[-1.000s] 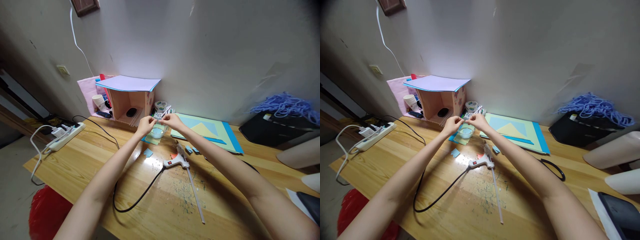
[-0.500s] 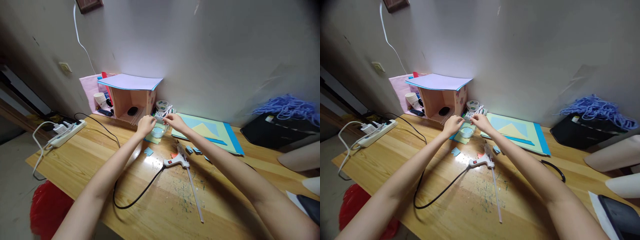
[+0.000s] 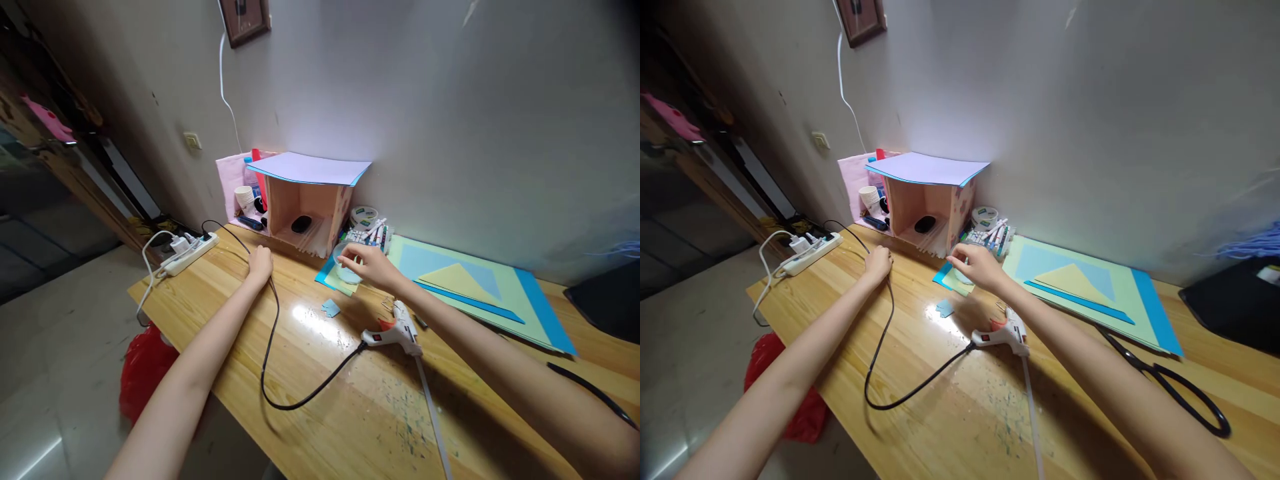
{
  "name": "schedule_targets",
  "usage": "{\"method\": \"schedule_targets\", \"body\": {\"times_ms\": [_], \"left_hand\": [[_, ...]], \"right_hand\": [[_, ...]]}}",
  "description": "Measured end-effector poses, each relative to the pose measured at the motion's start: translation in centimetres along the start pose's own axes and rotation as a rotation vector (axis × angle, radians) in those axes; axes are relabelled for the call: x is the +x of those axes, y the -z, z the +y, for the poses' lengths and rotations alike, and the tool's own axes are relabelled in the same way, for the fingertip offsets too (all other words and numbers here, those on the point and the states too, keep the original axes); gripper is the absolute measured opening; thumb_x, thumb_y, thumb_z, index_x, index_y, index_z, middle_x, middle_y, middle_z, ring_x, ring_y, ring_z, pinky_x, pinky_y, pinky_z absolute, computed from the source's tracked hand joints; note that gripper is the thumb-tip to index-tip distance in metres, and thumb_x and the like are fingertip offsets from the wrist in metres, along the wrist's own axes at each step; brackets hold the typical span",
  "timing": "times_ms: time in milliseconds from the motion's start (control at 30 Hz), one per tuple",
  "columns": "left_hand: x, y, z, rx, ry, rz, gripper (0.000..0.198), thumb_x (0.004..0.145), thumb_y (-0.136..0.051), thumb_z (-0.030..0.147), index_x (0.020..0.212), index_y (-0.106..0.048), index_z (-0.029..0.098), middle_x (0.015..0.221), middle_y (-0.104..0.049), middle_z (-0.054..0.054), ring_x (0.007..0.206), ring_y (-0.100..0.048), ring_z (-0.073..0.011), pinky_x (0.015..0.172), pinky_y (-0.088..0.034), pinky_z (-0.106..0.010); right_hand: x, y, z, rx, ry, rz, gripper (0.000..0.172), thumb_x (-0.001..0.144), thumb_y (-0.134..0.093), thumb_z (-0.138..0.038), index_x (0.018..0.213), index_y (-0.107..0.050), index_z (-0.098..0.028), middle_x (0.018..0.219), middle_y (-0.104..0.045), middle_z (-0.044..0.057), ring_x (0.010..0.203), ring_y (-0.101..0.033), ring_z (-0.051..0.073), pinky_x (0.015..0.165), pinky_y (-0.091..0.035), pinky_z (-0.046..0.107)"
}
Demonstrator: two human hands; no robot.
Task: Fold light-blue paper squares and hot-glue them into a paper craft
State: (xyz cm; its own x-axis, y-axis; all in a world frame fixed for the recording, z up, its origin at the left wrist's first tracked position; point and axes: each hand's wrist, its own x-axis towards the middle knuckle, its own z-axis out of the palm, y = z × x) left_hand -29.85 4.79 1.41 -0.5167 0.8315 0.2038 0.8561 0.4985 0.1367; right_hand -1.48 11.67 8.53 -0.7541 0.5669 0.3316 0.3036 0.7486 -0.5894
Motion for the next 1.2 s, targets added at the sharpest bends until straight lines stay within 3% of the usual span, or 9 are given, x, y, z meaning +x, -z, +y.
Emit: {"method": "schedule_targets", "body": {"times_ms": [200,600,867,1033,1200], "left_hand": [[1.5,-1.3,-1.7,-0.024,-0.032,-0.008,0.018,0.081,-0.053,0.024,0.086,-0.067,0.015,0.096,-0.063,-0.011,0.088,-0.059,-0.0213,0.075,-0.044,-0.029],[1.7,-1.5,-1.2,-0.038,-0.208,0.026,0.020,0.079,-0.044,0.014,0.081,-0.064,0.013,0.093,-0.059,-0.014,0.096,-0.054,-0.0247,0.082,-0.042,-0.032],[1.4,-2.1,2.0,-0.150,-0.251,0.011,0.016,0.079,-0.048,0.021,0.082,-0.064,0.016,0.090,-0.062,-0.007,0.085,-0.058,-0.0173,0.073,-0.044,-0.025],[1.7,-2.6,3.9,-0.179,-0.246,-0.014,0.017,0.077,-0.050,0.019,0.084,-0.065,0.016,0.094,-0.063,-0.008,0.089,-0.058,-0.0189,0.076,-0.044,-0.026],[1.7,-3.1,4.3,-0.192,-0.213,-0.029,0.017,0.079,-0.050,0.021,0.086,-0.065,0.016,0.094,-0.063,-0.009,0.091,-0.058,-0.0207,0.080,-0.044,-0.028]], "right_hand": [[0.0,-1.0,-0.6,-0.072,0.110,-0.069,0.020,0.086,-0.048,-0.032,0.075,-0.058,-0.018,0.073,-0.061,0.004,0.068,-0.053,0.015,0.060,-0.037,0.025],[0.4,-1.4,0.0,-0.032,0.103,-0.062,0.020,0.086,-0.048,-0.032,0.076,-0.059,-0.018,0.072,-0.062,0.003,0.066,-0.053,0.014,0.060,-0.038,0.025],[0.3,-0.8,0.0,-0.014,0.064,-0.047,0.020,0.086,-0.048,-0.032,0.074,-0.057,-0.018,0.072,-0.062,0.003,0.067,-0.054,0.014,0.059,-0.038,0.024],[0.0,-0.7,0.2,-0.013,0.056,-0.050,0.019,0.085,-0.048,-0.032,0.075,-0.057,-0.018,0.072,-0.062,0.002,0.066,-0.054,0.013,0.059,-0.039,0.024],[-0.3,-0.5,0.4,-0.012,0.053,-0.043,0.020,0.085,-0.048,-0.033,0.075,-0.057,-0.018,0.072,-0.062,0.002,0.065,-0.053,0.013,0.059,-0.039,0.024]]}}
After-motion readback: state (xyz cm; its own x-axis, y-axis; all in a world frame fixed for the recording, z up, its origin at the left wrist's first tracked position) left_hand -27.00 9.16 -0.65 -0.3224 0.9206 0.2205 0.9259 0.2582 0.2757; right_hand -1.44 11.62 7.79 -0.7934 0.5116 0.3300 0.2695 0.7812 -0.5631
